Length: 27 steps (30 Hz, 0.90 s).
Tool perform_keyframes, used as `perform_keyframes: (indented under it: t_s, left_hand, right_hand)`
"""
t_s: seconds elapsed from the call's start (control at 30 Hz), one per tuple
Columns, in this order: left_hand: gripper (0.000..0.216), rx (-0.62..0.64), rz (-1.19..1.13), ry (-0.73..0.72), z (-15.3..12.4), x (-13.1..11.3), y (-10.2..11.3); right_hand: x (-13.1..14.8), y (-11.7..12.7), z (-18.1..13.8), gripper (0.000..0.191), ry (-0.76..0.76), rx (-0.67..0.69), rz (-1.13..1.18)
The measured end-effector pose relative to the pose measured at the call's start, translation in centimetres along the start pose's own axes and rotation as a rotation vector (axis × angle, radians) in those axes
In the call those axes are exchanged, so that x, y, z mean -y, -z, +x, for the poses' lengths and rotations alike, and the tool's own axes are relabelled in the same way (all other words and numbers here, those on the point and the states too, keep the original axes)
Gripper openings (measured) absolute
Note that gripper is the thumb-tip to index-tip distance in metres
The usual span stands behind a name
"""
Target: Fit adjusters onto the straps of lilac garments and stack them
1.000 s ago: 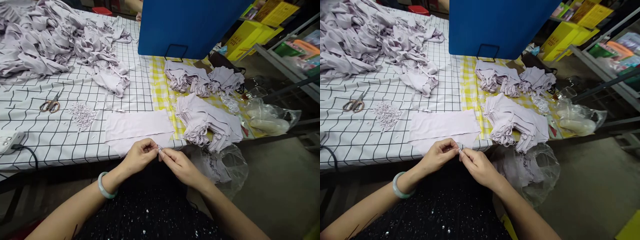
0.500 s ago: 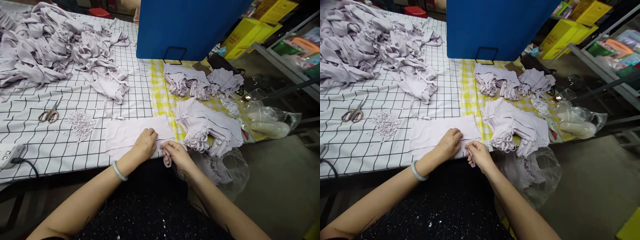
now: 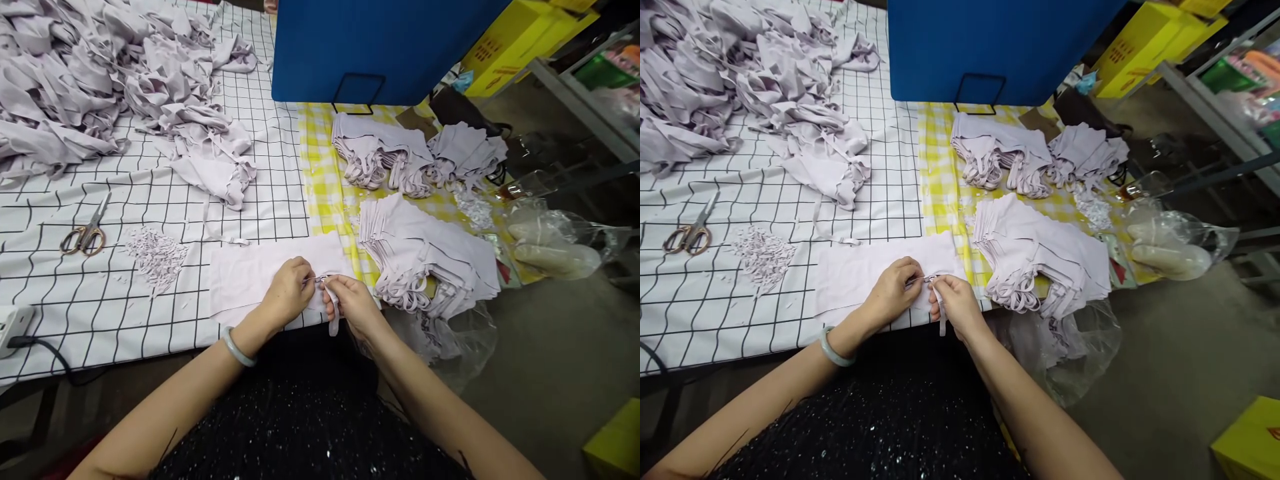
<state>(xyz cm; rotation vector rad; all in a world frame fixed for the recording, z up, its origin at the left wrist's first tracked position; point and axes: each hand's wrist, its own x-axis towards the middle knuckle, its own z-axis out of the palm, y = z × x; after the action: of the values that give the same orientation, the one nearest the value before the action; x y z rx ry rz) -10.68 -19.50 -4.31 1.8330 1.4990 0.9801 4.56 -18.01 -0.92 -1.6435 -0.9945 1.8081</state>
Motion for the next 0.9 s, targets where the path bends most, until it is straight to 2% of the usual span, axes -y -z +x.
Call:
perform_keyframes:
  t_s: [0.23,0.43,0.9]
  left_hand:
    - [0.014,0.018,0.006,0.037,0.16,-0.10,-0.15]
    - [0.014,-0.046,0.005,0.046,0.13,-0.39,-0.46]
    - [0.014,-0.075,-0.015,0.055,0.07,-0.54,-0.69]
  right_hand:
    - [0.35,-0.18,0.30,0.016,-0.001,-0.027,-0.022]
    - [0.42,-0.40,-0.24,0.018,0.030,-0.093,-0.016]
    - [0.29,-0.63,-0.27,0.017,0.062,-0.101,-0.054]
